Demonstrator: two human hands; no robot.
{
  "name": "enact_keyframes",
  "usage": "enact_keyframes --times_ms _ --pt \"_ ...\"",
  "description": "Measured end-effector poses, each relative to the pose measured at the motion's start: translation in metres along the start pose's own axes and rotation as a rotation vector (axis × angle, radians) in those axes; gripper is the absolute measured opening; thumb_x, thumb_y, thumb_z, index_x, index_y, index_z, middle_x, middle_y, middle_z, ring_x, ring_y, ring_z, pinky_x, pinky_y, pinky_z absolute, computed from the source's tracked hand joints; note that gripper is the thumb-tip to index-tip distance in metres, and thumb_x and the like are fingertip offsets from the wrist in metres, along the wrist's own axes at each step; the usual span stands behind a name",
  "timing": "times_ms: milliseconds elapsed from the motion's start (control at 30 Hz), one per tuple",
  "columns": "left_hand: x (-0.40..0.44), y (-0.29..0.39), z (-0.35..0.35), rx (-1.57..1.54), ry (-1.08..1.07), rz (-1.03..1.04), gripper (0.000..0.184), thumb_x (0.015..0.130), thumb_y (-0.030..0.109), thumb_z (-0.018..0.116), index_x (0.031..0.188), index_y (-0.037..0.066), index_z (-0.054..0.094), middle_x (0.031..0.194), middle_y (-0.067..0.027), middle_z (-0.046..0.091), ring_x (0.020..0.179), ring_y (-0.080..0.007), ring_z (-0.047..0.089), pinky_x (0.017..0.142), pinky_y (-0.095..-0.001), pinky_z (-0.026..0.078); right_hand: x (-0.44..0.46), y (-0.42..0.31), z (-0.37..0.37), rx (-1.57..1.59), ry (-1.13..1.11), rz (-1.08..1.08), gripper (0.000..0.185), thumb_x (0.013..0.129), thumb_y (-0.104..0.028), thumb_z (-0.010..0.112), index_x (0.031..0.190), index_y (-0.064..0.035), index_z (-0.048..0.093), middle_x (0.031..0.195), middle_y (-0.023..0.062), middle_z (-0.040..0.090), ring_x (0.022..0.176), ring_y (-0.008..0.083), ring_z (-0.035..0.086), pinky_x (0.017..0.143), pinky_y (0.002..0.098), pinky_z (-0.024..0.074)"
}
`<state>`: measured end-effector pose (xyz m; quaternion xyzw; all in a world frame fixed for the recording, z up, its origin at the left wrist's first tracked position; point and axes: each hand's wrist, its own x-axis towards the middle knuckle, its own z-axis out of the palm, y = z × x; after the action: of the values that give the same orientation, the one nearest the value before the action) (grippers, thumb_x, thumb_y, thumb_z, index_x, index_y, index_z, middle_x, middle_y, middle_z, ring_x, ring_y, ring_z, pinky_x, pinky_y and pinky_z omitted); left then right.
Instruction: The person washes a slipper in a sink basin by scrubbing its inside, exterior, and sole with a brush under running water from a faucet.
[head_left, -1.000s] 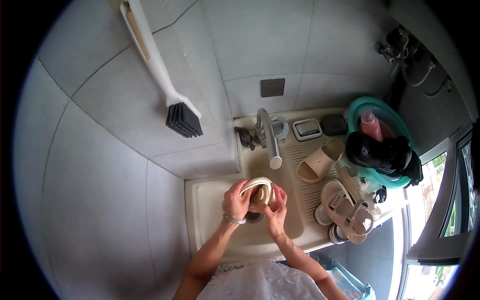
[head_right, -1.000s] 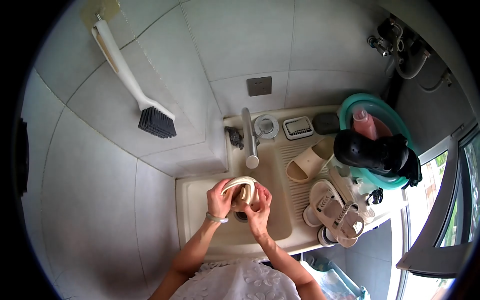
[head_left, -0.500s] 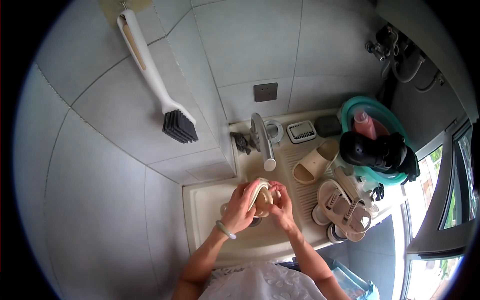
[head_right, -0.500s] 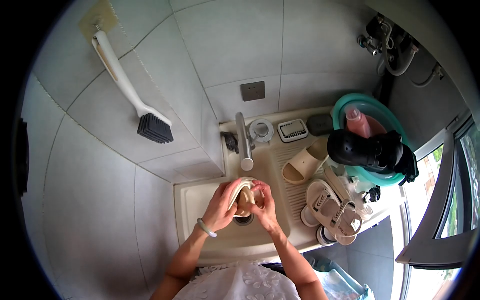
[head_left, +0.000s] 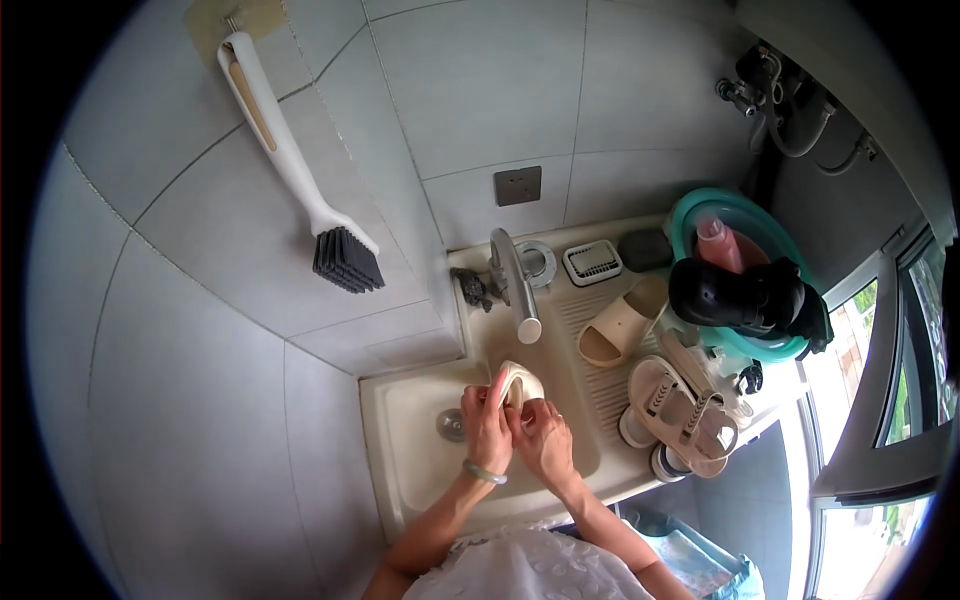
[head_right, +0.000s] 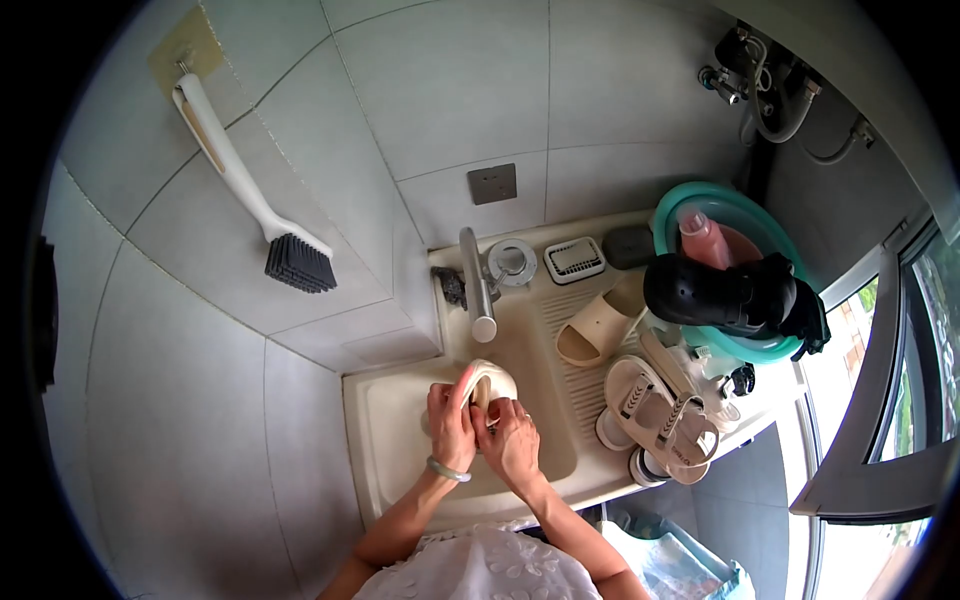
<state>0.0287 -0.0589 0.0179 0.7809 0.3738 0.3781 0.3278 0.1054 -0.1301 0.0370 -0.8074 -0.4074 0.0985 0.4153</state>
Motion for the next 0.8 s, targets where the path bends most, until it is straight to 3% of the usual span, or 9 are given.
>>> enact_keyframes --times_ms 133,200,233,267,400,500,567,700,800 --pt "0.000 -0.001 -0.003 -0.310 -0.026 -0.130 0.049 0.083 -0.013 0.052 0.125 0.012 0.060 0.096 -0.0065 0.047 0.086 -0.0173 0.052 0.075 -0.0285 0.045 0.003 -0.002 -0.001 0.157 -0.054 -0.003 0.023 0.084 -0.021 0.061 0.080 0.0008 0.055 0.075 0.0194 0.061 0.067 0.0396 0.060 0.061 0.0473 0.0487" --pt "0.006 0.006 -0.017 0.012 -0.100 0.083 0.046 0.086 -0.009 0.050 0.125 0.014 0.060 0.088 -0.0085 0.051 0.077 -0.0191 0.053 0.071 -0.0306 0.046 0.005 0.011 0.004 0.196 -0.021 -0.016 0.022 0.086 -0.020 0.056 0.081 0.0017 0.055 0.077 0.0216 0.061 0.071 0.0413 0.061 0.062 0.0460 0.0485" --pt "0.013 0.014 -0.026 -0.046 -0.119 0.001 0.047 0.087 -0.008 0.047 0.124 0.015 0.061 0.082 -0.0109 0.052 0.072 -0.0213 0.053 0.070 -0.0330 0.046 0.008 0.015 -0.002 0.299 -0.104 0.099 0.025 0.089 -0.021 0.052 0.082 0.0030 0.054 0.077 0.0239 0.059 0.069 0.0403 0.060 0.062 0.0441 0.0477" --pt "0.019 0.011 -0.034 -0.089 -0.151 -0.023 0.049 0.087 -0.007 0.047 0.126 0.019 0.059 0.089 -0.0129 0.056 0.078 -0.0272 0.057 0.073 -0.0357 0.048 0.009 0.026 -0.002 0.448 -0.119 0.125 0.026 0.091 -0.020 0.048 0.077 0.0017 0.053 0.064 0.0146 0.052 0.059 0.0250 0.051 0.056 0.0352 0.0422" --pt "0.029 -0.036 -0.047 -0.160 -0.100 -0.105 0.046 0.082 -0.008 0.049 0.118 0.016 0.063 0.089 -0.0152 0.058 0.082 -0.0285 0.059 0.075 -0.0370 0.049 0.030 0.078 -0.021 1.432 0.017 0.309 0.023 0.095 -0.017 0.043 0.078 -0.0039 0.050 0.067 0.0018 0.045 0.060 0.0137 0.040 0.059 0.0277 0.0357" --pt "0.026 -0.029 -0.044 0.084 -0.132 -0.057 0.046 0.079 -0.009 0.050 0.116 0.015 0.063 0.089 -0.0153 0.055 0.080 -0.0333 0.058 0.073 -0.0408 0.049 0.030 0.071 -0.019 1.229 -0.163 0.295 0.021 0.097 -0.017 0.042 0.085 -0.0031 0.052 0.072 -0.0001 0.045 0.064 0.0088 0.038 0.060 0.0251 0.0351" --pt "0.023 -0.047 -0.029 0.125 -0.103 -0.081 0.043 0.078 -0.006 0.052 0.115 0.014 0.064 0.089 -0.0142 0.054 0.080 -0.0310 0.058 0.072 -0.0397 0.048 0.039 0.067 -0.012 1.038 -0.272 0.268 0.024 0.097 -0.020 0.045 0.098 0.0008 0.057 0.081 0.0022 0.055 0.070 0.0087 0.046 0.064 0.0241 0.0389" --pt "0.018 -0.028 -0.021 0.131 -0.136 -0.123 0.044 0.075 0.000 0.061 0.116 0.017 0.063 0.092 -0.0107 0.055 0.080 -0.0296 0.059 0.071 -0.0402 0.049 0.015 0.037 0.020 0.619 -0.295 0.220 0.038 0.092 -0.034 0.060 0.105 0.0009 0.057 0.081 0.0032 0.057 0.072 0.0126 0.051 0.067 0.0274 0.0439" --pt "0.015 -0.027 -0.017 0.120 -0.093 -0.045 0.051 0.072 -0.001 0.064 0.118 0.018 0.062 0.089 -0.0085 0.058 0.079 -0.0271 0.060 0.068 -0.0379 0.051 0.011 0.043 0.037 0.470 -0.319 0.221 0.046 0.089 -0.042 0.063 0.100 0.0008 0.053 0.079 0.0085 0.056 0.071 0.0148 0.051 0.065 0.0300 0.0448"
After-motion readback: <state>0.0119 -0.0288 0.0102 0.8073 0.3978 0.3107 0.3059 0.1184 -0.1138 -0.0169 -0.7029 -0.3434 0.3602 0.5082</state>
